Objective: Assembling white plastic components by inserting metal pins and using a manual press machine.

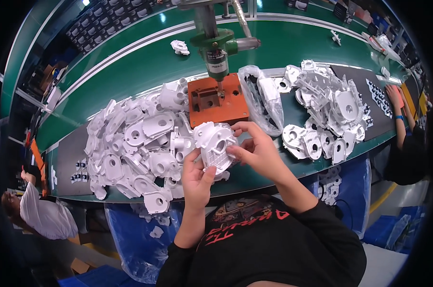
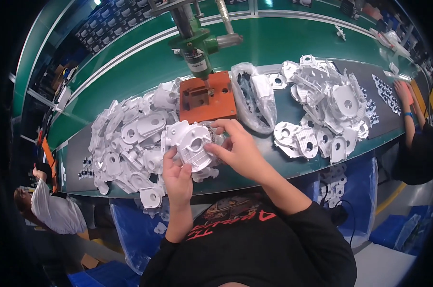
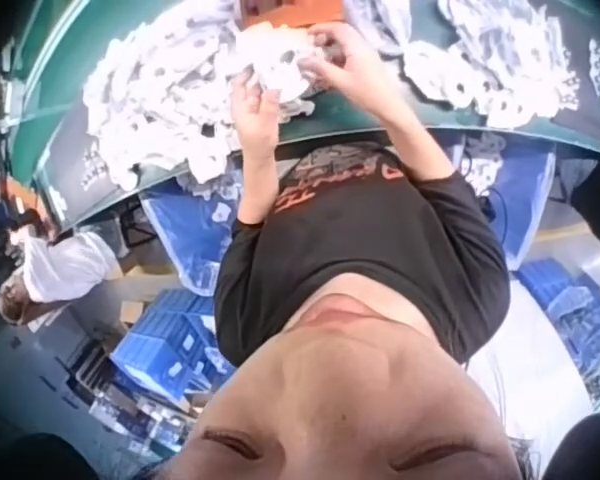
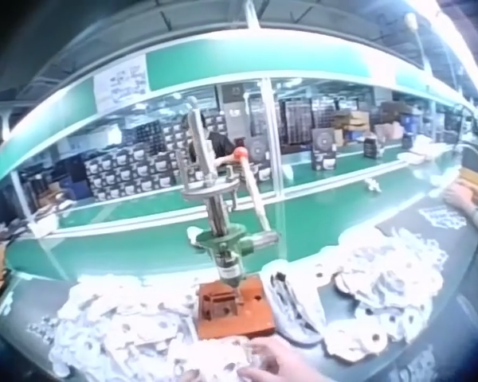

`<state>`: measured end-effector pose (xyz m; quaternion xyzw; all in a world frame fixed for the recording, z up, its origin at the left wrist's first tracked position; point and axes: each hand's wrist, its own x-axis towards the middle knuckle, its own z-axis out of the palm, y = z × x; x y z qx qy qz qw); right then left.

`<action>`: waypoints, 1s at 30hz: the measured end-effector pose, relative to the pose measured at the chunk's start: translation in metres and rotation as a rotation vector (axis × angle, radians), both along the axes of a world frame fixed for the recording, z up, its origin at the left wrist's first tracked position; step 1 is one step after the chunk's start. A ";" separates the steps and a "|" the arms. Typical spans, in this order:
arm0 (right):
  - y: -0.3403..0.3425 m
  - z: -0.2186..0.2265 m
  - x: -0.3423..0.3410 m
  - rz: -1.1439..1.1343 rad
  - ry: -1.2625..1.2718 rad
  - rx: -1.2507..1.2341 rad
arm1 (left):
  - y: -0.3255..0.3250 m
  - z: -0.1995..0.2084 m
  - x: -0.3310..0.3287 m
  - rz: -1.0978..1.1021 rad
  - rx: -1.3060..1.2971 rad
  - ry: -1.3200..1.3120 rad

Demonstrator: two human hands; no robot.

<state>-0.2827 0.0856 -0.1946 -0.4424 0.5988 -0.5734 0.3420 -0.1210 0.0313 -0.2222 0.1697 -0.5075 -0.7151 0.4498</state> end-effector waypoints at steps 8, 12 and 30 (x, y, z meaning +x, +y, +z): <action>0.002 -0.018 -0.022 0.286 -0.051 0.039 | -0.007 0.005 0.006 0.035 -0.069 -0.117; -0.016 -0.031 -0.062 -0.095 0.339 -0.028 | -0.034 0.043 0.000 0.176 -0.636 -0.500; -0.038 -0.086 -0.105 -0.370 0.788 0.250 | -0.165 0.004 -0.082 -0.155 -1.280 -0.915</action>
